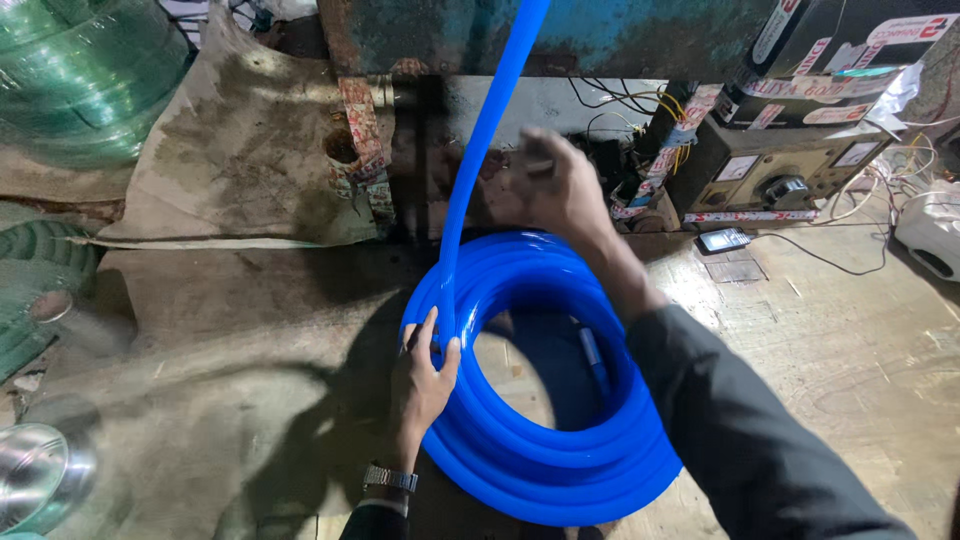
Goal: The person coils a long blue plastic pipe into a circular bundle on the floor. They guide the pipe with both hands, forming neat concentric loops and adjusting the coil as it grows.
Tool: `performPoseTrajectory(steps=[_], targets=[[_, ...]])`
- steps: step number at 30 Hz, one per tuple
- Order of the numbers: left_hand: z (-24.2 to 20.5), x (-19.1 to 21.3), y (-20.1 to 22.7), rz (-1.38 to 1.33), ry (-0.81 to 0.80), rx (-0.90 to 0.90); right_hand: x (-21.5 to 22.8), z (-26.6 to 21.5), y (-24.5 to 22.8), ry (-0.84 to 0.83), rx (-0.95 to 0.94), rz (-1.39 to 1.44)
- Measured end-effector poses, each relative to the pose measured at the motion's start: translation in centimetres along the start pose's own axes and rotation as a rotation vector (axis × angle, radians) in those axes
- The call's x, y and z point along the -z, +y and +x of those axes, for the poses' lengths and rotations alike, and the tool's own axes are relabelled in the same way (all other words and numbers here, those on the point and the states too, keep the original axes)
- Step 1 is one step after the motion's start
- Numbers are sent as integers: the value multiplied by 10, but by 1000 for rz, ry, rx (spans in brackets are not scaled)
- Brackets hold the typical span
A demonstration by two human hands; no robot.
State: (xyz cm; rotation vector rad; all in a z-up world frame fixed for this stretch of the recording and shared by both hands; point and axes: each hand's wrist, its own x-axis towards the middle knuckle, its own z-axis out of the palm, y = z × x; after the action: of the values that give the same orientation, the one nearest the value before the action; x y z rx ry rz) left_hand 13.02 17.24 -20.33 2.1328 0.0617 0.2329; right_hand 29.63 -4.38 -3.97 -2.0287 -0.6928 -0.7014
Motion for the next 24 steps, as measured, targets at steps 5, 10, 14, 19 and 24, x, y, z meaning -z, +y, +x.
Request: performPoseTrajectory(steps=[5,10,14,19,24], targets=[[0,-1,0,-13,73,-147,16,70,-34,-25,-300,326],[-2,5,8,7,89,-124,32,106,-56,33,-188,449],[0,2,3,5,61,-88,51,119,-57,128,-69,465],[5,2,-5,-66,-1,-31,73,110,-59,98,-27,236],[1,11,14,-55,44,-78,97,87,-59,124,-109,141]])
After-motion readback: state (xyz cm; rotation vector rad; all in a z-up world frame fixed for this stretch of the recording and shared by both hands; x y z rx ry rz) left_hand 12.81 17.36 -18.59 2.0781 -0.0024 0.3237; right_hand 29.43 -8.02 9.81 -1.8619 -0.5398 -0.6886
